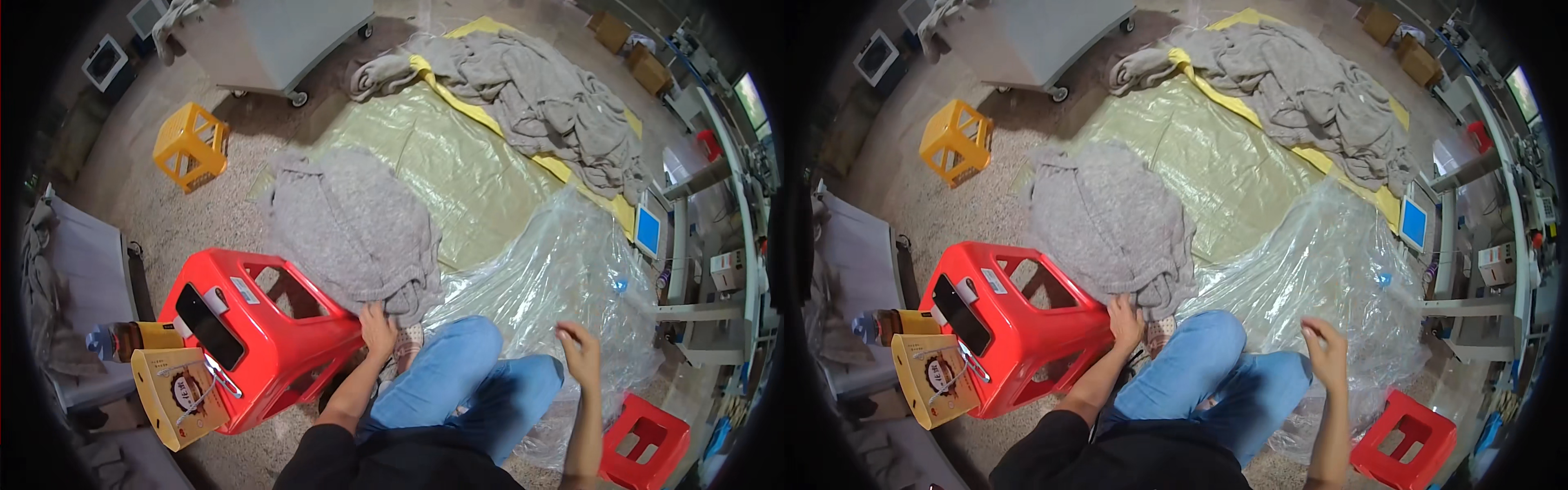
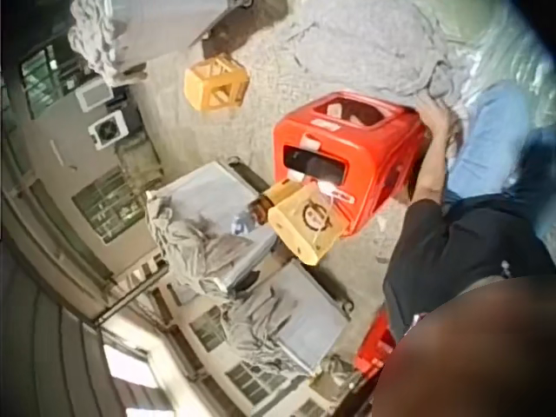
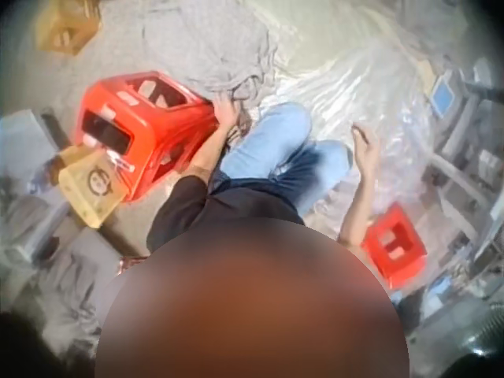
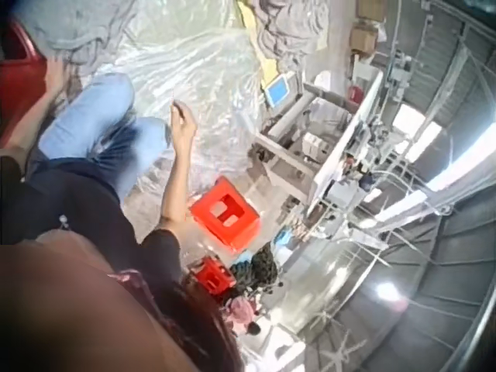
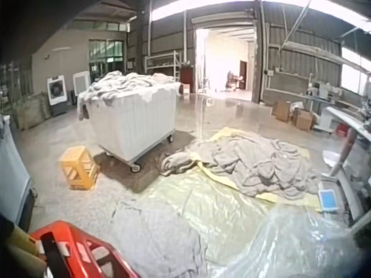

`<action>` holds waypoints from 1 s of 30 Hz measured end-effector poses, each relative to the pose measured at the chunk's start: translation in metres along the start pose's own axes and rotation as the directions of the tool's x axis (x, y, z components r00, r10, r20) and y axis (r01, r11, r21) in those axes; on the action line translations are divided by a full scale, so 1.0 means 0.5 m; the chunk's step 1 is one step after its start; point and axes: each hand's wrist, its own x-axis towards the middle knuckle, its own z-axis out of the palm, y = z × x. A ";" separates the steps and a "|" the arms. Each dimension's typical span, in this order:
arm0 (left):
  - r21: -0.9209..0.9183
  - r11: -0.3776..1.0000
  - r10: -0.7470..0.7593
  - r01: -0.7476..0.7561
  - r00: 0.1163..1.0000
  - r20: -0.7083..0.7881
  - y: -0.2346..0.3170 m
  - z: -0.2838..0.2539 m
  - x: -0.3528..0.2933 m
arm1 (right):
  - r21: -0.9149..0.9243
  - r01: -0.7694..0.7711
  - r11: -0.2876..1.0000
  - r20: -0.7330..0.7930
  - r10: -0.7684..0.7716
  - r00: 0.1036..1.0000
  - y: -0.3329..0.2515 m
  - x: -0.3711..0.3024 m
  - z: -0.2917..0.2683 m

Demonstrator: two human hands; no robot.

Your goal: Folding and inspecting pieces of grey fabric on a factory floor.

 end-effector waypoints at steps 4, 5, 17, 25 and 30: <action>0.337 0.914 0.294 -0.225 0.940 -0.173 -0.002 -0.010 0.057 | 0.245 -0.204 0.948 -0.130 0.240 0.962 0.035 -0.144 0.007; 0.331 0.919 0.276 -0.214 0.948 -0.155 -0.009 -0.011 0.079 | 0.228 -0.215 0.950 -0.200 0.262 0.944 0.040 -0.170 0.006; -0.361 0.895 0.059 -0.264 0.870 -0.490 0.117 -0.181 0.148 | -0.021 0.048 0.999 -0.206 -0.051 0.977 -0.062 -0.069 0.104; -0.455 0.611 0.376 -0.648 0.743 -0.553 0.322 -0.564 0.009 | -0.098 0.467 0.879 -0.026 -0.471 0.882 -0.245 0.138 0.362; -0.225 0.452 0.423 -0.863 0.429 -0.798 0.394 -0.746 -0.062 | -0.087 0.645 0.759 -0.025 -0.649 0.761 -0.358 0.152 0.423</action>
